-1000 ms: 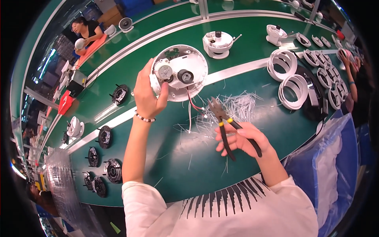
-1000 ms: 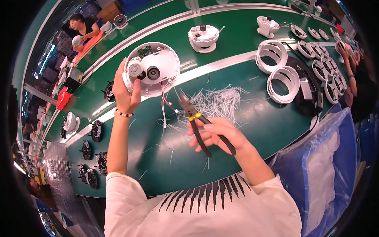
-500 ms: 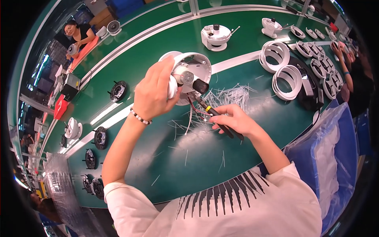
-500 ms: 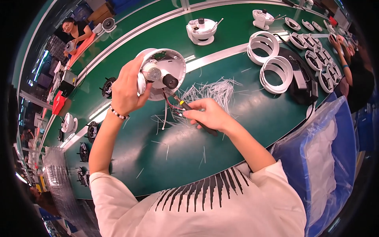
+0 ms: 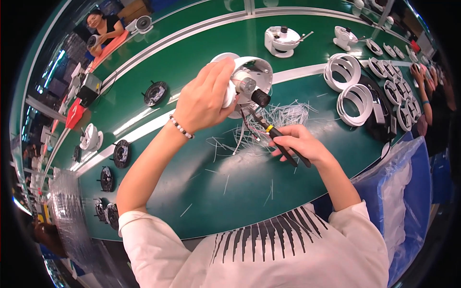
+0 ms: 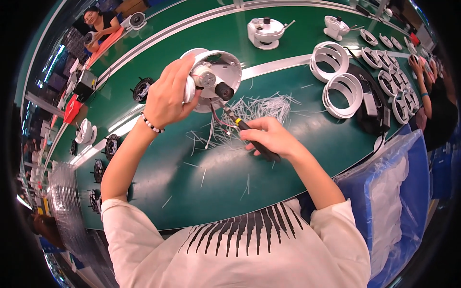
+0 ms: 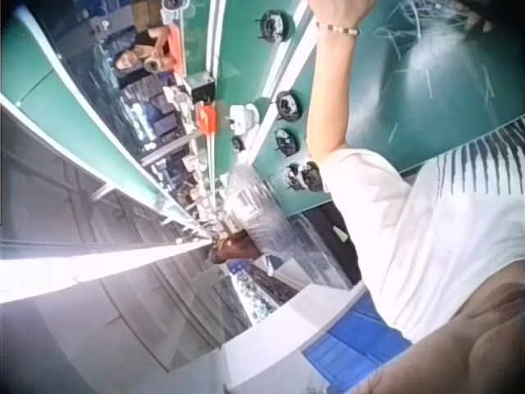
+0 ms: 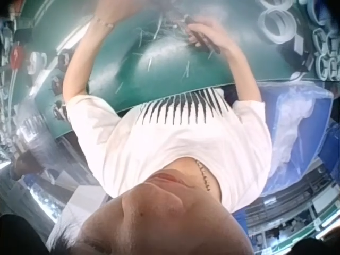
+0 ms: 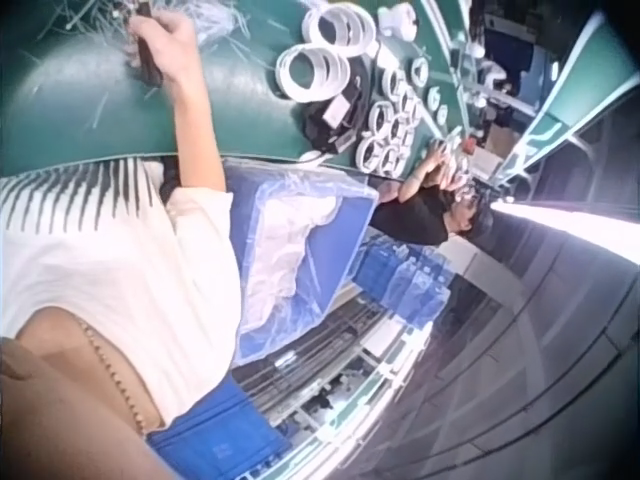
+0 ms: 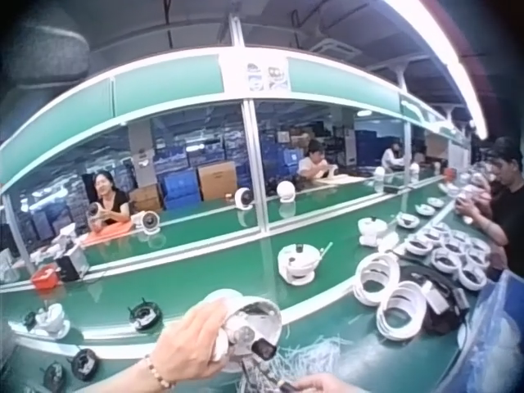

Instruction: Assembling electronic components into white plastic light fixture housings on an assembly line.

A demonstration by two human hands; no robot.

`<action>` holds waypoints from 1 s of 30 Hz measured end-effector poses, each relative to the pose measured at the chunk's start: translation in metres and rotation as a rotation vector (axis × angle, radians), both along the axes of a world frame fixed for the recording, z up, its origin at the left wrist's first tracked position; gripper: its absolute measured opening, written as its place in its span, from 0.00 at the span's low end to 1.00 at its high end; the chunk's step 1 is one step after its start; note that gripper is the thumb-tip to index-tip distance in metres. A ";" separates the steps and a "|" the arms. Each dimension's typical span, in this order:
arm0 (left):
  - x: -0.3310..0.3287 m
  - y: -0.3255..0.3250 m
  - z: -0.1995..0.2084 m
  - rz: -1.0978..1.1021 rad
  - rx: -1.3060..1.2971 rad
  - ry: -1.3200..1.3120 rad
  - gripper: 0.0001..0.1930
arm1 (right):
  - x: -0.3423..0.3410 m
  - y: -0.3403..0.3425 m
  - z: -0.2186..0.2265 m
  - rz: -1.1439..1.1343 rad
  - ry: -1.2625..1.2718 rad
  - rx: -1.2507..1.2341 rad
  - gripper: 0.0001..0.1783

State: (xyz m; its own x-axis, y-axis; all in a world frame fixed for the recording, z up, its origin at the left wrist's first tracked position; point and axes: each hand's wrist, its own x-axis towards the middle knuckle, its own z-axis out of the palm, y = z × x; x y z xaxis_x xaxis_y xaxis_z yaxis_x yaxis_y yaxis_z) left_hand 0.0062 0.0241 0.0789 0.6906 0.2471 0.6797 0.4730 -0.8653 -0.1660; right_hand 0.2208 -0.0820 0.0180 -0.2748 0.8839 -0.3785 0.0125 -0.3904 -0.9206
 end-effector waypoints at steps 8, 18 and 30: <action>0.005 0.006 0.000 -0.058 0.020 0.046 0.32 | -0.001 0.015 0.003 0.034 0.053 -0.082 0.16; 0.007 0.010 -0.023 -0.066 0.045 -0.050 0.20 | -0.024 0.011 -0.021 -0.008 0.070 0.096 0.13; -0.035 0.020 -0.042 0.233 -0.350 -0.238 0.25 | -0.032 -0.024 -0.027 -0.071 0.244 -0.042 0.17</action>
State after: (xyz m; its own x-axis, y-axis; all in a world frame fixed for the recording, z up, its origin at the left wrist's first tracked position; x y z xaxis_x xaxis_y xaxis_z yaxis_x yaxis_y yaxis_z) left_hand -0.0286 0.0442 0.0372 0.4253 0.6188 0.6604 0.6505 -0.7164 0.2523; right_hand 0.1887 -0.1058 -0.0093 -0.3002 0.8890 -0.3457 -0.2364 -0.4205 -0.8760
